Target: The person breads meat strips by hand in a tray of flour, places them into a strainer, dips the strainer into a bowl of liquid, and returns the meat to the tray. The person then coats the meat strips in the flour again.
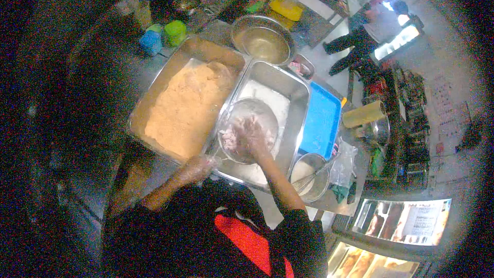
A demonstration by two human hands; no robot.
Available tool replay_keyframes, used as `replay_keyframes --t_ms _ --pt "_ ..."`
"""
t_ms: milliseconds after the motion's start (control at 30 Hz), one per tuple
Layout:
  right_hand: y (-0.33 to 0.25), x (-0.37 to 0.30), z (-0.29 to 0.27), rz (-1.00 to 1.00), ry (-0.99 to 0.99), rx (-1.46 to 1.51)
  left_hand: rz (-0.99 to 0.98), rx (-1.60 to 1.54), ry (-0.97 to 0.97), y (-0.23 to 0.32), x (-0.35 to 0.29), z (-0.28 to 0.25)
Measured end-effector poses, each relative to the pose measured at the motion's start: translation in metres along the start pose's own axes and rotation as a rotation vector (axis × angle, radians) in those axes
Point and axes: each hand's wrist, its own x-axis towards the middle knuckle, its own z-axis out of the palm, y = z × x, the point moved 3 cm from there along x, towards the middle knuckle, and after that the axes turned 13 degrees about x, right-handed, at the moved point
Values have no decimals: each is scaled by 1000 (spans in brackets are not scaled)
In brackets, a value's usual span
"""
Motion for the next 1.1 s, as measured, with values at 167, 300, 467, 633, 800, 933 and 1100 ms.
replay_keyframes --t_ms 167,300,467,633,800,933,1100 --pt "8 -25 -4 445 -106 314 -43 71 -31 -29 10 36" --pt "49 -44 -41 834 295 1204 -26 -10 -115 5 3 5" --pt "20 -29 -84 560 255 924 135 19 -132 16 -10 -16" --pt "5 1 -87 576 53 956 74 -135 -92 8 -3 -1" --pt "-36 9 -34 337 -132 337 -56 -81 -152 0 8 10" --pt "31 -61 21 100 -229 193 72 43 1 -3 13 20" --pt "43 -9 -35 488 -445 231 154 117 161 -21 15 36"
